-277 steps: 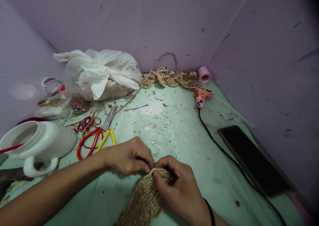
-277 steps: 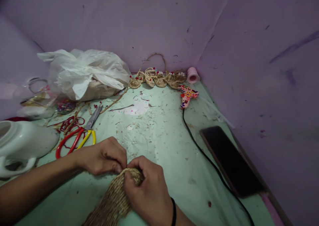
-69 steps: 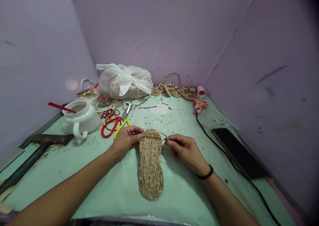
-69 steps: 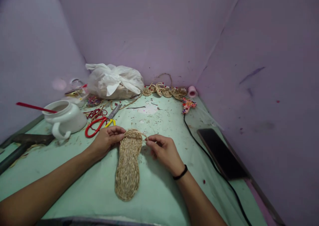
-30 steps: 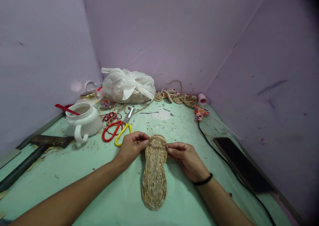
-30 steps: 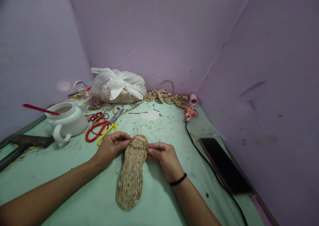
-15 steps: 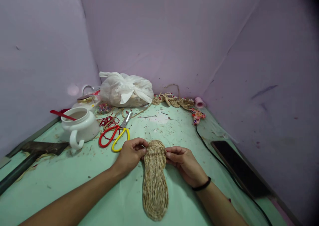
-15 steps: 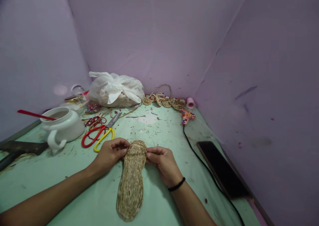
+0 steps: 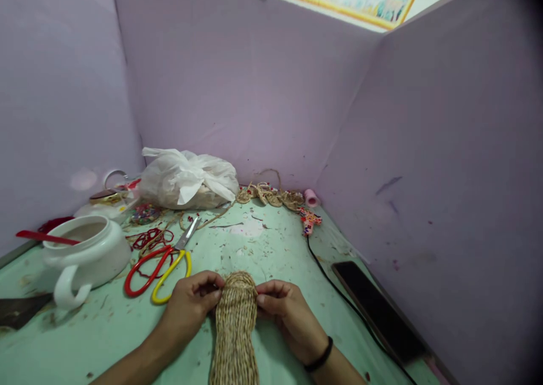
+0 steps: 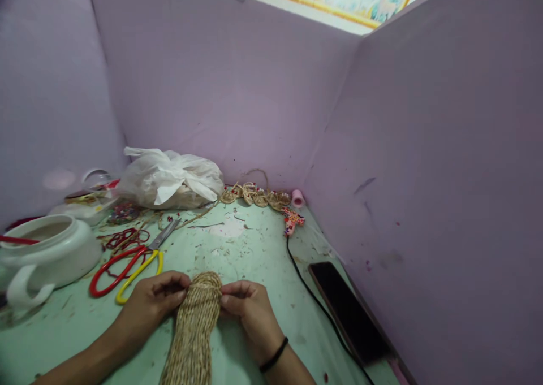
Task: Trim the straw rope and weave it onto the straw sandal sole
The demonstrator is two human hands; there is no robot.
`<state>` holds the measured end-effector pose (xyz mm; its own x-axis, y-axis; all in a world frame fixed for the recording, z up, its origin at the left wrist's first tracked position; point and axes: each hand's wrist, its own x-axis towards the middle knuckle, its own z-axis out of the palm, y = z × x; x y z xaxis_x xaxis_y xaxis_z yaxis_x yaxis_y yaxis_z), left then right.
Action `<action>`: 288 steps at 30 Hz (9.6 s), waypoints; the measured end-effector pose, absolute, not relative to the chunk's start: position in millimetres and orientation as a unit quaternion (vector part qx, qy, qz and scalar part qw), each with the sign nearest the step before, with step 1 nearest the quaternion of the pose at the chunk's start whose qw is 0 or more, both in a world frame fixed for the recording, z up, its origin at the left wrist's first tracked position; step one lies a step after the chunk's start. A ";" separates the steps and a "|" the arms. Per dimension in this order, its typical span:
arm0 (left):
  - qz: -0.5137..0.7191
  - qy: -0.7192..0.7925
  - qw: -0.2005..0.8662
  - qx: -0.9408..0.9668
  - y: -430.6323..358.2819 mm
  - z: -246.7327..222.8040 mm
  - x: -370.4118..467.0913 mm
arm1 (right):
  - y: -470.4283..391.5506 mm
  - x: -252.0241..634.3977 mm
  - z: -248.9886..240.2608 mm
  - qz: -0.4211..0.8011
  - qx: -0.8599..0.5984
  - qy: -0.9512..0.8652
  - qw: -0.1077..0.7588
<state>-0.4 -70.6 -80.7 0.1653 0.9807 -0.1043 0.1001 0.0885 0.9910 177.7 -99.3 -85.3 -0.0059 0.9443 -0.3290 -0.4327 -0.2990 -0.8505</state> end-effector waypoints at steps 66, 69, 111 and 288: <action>0.434 0.494 0.550 0.515 -66.0 -80.9 0.9 | -98.1 174.6 -87.7 0.660 -0.446 -0.270 0.541; 0.433 0.495 0.544 0.521 -65.6 -82.5 0.6 | -98.1 174.8 -87.9 0.661 -0.442 -0.273 0.541; 0.419 0.444 0.644 0.462 -66.9 -82.8 4.8 | -101.6 176.7 -81.2 0.659 -0.463 -0.265 0.531; 0.131 0.407 0.022 0.904 -114.0 -74.3 29.8 | -94.4 189.7 -83.8 0.668 -0.473 -0.353 0.453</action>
